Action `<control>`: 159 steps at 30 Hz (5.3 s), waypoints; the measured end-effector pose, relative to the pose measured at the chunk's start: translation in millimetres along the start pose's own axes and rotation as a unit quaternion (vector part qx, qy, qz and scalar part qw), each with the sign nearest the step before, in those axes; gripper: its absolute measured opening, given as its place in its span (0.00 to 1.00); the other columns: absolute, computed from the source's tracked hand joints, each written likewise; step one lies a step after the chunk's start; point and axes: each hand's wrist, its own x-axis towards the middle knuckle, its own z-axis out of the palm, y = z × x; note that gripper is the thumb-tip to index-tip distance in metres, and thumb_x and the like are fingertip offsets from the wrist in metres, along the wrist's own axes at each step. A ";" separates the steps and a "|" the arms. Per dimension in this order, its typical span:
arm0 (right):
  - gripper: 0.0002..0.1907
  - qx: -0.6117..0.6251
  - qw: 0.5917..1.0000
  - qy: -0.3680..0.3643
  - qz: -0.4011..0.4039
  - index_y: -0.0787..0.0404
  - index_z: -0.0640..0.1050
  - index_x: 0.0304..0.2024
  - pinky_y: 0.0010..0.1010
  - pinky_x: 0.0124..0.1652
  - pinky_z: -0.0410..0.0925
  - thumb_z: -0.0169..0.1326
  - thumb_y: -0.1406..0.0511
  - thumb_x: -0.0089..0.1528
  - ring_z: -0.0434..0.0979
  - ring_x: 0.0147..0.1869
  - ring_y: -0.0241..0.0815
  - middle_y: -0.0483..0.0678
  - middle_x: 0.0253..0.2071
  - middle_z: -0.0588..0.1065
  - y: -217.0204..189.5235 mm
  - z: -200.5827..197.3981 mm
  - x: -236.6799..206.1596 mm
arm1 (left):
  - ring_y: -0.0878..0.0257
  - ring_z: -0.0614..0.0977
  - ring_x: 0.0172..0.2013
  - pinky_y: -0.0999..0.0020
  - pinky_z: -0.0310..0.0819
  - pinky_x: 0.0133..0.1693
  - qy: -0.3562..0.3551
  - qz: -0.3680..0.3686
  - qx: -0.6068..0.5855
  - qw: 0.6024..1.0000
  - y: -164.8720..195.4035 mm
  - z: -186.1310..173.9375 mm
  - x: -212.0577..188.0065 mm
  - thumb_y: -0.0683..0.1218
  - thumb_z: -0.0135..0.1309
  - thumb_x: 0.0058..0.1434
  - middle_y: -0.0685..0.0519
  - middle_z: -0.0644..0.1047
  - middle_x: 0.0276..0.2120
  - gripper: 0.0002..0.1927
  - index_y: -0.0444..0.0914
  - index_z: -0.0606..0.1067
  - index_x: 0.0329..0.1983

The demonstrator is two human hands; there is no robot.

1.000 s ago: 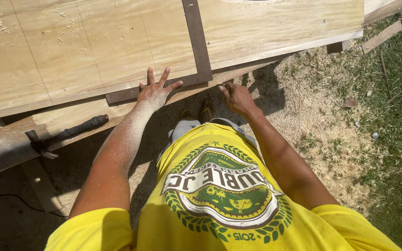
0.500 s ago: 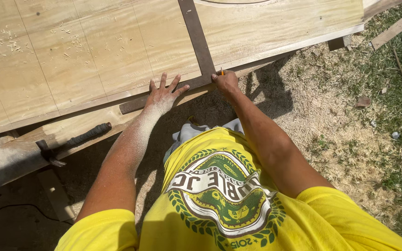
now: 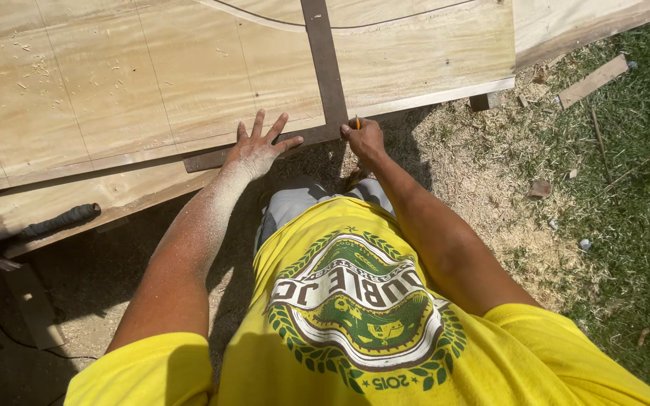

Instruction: The person holds a steel L-square against a large plywood panel and marks straight lines with a pencil, repositioning the square to make several marks. They then pick up a hammer and a thin wooden strip, position the strip along the panel edge, and hammer nails to fasten the strip to the panel.

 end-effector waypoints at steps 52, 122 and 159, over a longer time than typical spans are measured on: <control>0.13 0.064 0.992 -0.101 0.031 0.64 0.82 0.38 0.35 0.34 0.65 0.54 0.60 0.68 0.68 0.31 0.35 0.45 0.30 0.76 -9.4 -14.2 -6.5 | 0.46 0.34 0.77 0.30 0.38 0.71 -0.017 -0.006 -0.021 1.000 -3.6 6.3 -1.4 0.32 0.37 0.66 0.64 0.33 0.79 0.47 0.75 0.49 0.75; 0.22 -0.106 0.961 0.159 -0.198 0.66 0.82 0.39 0.47 0.41 0.70 0.48 0.55 0.73 0.77 0.36 0.52 0.59 0.33 0.75 -4.3 -11.3 -5.7 | 0.52 0.31 0.77 0.21 0.42 0.67 -0.049 -0.035 -0.028 0.998 -5.5 3.9 -3.9 0.31 0.39 0.64 0.71 0.30 0.78 0.51 0.79 0.47 0.74; 0.21 0.014 0.966 0.002 -0.260 0.56 0.75 0.62 0.30 0.33 0.78 0.48 0.54 0.72 0.84 0.32 0.37 0.52 0.48 0.83 -86.2 -39.4 70.3 | 0.52 0.33 0.77 0.21 0.45 0.67 -0.031 -0.036 -0.015 0.999 -6.7 9.1 -2.2 0.37 0.40 0.69 0.71 0.30 0.78 0.44 0.79 0.47 0.74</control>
